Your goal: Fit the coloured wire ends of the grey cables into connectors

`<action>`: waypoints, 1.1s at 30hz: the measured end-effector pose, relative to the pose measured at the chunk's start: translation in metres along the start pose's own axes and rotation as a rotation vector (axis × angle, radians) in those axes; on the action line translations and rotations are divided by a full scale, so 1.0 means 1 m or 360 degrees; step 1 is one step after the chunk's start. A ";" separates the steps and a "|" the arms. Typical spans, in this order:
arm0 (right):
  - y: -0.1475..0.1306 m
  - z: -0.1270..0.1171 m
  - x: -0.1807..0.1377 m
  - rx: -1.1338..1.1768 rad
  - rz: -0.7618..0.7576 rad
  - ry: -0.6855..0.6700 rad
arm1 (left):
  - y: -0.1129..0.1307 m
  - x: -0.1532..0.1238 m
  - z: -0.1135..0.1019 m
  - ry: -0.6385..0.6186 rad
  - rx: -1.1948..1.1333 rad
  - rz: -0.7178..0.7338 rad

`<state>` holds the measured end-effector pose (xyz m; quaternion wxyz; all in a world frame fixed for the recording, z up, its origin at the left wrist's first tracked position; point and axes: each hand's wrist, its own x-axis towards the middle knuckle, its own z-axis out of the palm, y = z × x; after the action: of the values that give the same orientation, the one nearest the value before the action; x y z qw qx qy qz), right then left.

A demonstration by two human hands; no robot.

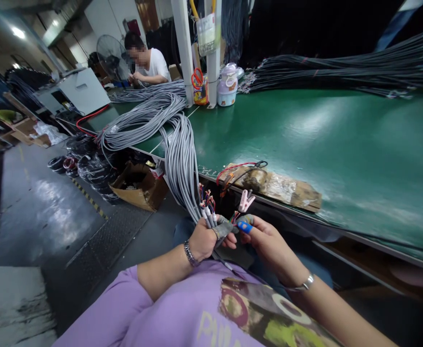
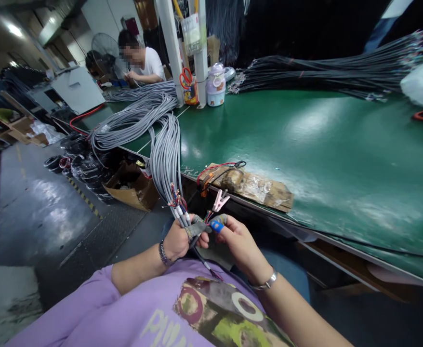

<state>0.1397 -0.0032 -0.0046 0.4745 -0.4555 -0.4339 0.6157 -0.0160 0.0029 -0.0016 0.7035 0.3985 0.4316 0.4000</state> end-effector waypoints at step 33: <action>-0.002 -0.002 -0.005 -0.0231 -0.0042 0.0063 | -0.001 0.000 0.003 0.0211 -0.0056 0.0076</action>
<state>0.1428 -0.0073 -0.0025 0.4568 -0.4950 -0.4738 0.5672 -0.0134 0.0014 -0.0017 0.6705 0.3689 0.4606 0.4497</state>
